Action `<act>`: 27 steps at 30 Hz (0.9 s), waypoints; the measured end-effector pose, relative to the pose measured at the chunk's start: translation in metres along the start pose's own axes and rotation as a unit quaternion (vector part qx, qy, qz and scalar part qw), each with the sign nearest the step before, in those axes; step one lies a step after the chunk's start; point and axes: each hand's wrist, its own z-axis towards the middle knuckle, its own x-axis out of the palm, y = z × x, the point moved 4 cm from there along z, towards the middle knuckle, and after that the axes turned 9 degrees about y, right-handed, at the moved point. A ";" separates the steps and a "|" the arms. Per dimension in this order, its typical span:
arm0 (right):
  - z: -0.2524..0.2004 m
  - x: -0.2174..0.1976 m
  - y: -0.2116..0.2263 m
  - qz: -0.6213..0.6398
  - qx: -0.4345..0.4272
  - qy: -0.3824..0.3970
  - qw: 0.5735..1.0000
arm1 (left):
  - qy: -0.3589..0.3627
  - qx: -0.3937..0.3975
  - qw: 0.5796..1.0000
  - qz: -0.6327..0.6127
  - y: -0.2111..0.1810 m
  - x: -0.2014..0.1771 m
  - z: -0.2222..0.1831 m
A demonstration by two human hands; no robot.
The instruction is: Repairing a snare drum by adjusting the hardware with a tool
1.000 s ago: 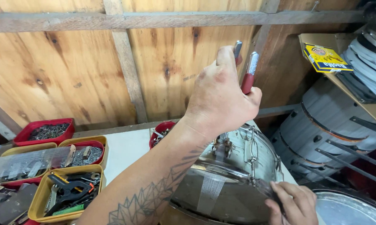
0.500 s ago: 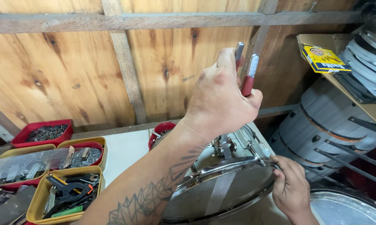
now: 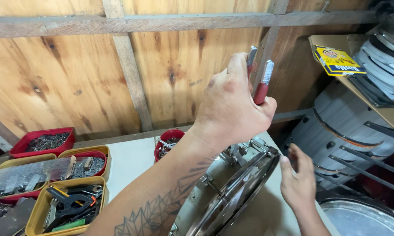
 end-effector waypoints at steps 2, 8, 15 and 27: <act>-0.011 -0.019 0.047 0.072 -0.028 -0.011 0.997 | -0.011 0.005 1.000 0.002 0.001 0.001 0.000; 0.047 -0.086 0.202 0.229 -0.182 0.090 0.952 | -0.005 0.041 0.999 0.000 -0.006 0.004 -0.002; 0.102 -0.062 0.289 0.154 -0.129 0.264 0.943 | 0.012 0.014 1.000 -0.001 -0.005 0.006 -0.001; 0.087 -0.053 0.272 0.427 -0.132 0.303 0.842 | 0.134 -0.201 0.969 0.051 0.125 -0.059 -0.083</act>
